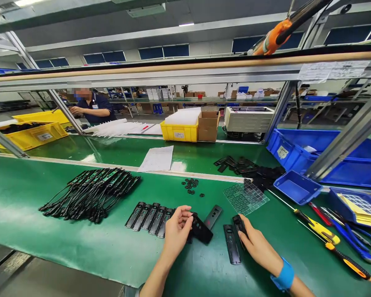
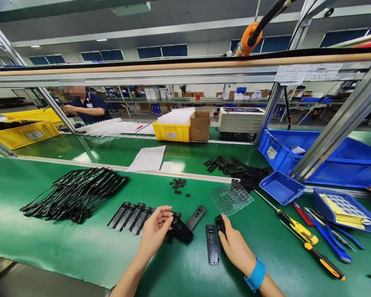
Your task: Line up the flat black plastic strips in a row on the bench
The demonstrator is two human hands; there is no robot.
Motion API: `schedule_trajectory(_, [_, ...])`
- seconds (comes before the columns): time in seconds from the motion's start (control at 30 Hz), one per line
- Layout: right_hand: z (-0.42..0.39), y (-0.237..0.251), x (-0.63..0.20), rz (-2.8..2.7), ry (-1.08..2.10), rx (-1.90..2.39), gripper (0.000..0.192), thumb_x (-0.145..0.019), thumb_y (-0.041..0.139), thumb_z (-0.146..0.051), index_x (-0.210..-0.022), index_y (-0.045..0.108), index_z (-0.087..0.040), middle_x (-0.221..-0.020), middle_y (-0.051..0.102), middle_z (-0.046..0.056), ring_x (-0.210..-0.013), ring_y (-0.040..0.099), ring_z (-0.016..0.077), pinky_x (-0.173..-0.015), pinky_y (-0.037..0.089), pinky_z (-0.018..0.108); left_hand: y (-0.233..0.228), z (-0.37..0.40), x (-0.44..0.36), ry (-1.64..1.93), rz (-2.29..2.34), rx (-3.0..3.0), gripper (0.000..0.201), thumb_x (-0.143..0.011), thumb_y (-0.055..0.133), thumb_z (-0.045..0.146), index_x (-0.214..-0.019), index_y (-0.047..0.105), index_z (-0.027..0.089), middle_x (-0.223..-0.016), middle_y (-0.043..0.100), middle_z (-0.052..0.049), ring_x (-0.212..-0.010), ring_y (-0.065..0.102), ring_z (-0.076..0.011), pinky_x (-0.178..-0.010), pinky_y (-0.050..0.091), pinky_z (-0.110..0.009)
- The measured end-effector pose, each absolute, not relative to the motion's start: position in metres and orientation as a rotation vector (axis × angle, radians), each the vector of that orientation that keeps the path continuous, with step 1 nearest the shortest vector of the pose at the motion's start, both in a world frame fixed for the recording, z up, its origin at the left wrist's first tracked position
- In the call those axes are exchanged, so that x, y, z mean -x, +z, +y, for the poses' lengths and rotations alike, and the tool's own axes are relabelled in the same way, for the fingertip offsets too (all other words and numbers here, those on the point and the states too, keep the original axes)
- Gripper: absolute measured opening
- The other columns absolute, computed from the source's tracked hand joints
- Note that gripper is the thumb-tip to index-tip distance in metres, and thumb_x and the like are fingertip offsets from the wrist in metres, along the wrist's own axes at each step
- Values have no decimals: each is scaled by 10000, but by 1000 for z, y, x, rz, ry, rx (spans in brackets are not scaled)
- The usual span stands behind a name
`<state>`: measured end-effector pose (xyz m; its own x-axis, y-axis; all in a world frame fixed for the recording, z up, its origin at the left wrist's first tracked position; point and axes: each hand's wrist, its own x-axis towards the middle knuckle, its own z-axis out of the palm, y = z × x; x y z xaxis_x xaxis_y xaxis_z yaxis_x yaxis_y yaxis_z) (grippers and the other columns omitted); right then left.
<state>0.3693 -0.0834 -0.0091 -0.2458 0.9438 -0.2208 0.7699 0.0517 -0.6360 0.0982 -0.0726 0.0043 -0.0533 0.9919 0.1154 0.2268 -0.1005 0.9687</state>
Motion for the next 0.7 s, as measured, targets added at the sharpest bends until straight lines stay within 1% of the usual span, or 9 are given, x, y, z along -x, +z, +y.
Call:
schedule_trajectory(0.13, [-94,-10,-383,-2082,1051,1763,654,-895,232,-423,-1450,103,-100,-804,568,48,-719,572,244,-695,421,375,5,-67,-99,965,1315,-1459,249,-788,550,318,-970,551,149,-782,619,-39,-657,588,-145,-506,491,-219])
schedule_trajectory(0.23, [-97,-2,-387,-2260,913,1860,669,-926,280,-413,-1466,116,-55,-771,601,54,-708,590,258,-651,435,386,1,-65,-105,873,1332,-1668,205,-792,539,246,-978,577,170,-813,654,-33,-685,616,-140,-563,505,-221])
schedule_trajectory(0.3, [-88,8,-381,-2433,620,1841,546,-958,257,-347,-1425,289,-68,-867,629,104,-752,604,273,-642,453,403,-2,-61,-108,892,1375,-1799,184,-804,530,214,-977,581,179,-850,663,-34,-718,630,-140,-613,523,-230])
schedule_trajectory(0.37, [-70,17,-368,-2580,448,1659,436,-963,235,-244,-1298,486,-123,-1069,605,133,-846,610,268,-697,477,408,-4,-58,-110,908,1400,-1872,168,-822,526,211,-980,574,179,-865,660,-40,-731,634,-148,-637,535,-249])
schedule_trajectory(0.47, [-35,22,-341,-2779,426,1273,439,-913,302,-94,-1262,539,-217,-1305,504,70,-1081,549,230,-880,461,363,-2,-58,-112,941,1436,-1929,158,-867,487,222,-992,569,172,-1031,626,-90,-879,631,-190,-762,544,-332])
schedule_trajectory(0.5, [-25,22,-333,-2832,417,1165,467,-885,338,-57,-1267,540,-237,-1321,495,55,-1114,531,218,-907,451,343,0,-62,-112,943,1452,-1978,160,-880,474,216,-998,571,168,-1092,601,-107,-957,613,-212,-822,532,-371])
schedule_trajectory(0.57, [-9,20,-322,-2896,388,1027,477,-850,392,-26,-1240,567,-239,-1250,538,59,-1060,555,202,-876,463,312,4,-74,-110,859,1447,-2150,152,-881,521,224,-1009,584,171,-1157,571,-113,-1061,567,-247,-919,488,-445])
schedule_trajectory(0.63, [-1,18,-319,-2901,343,994,384,-863,415,-45,-1147,620,-202,-1093,586,74,-900,595,191,-768,487,296,10,-88,-107,665,1358,-2367,206,-835,640,274,-1023,605,196,-1191,574,-87,-1123,534,-266,-1005,419,-515])
schedule_trajectory(0.7, [1,18,-321,-2863,303,1006,294,-893,411,-78,-1032,654,-168,-1005,591,80,-825,594,191,-711,485,298,13,-99,-101,472,1270,-2512,299,-808,688,303,-1089,608,237,-1283,546,-56,-1210,482,-280,-1079,301,-589])
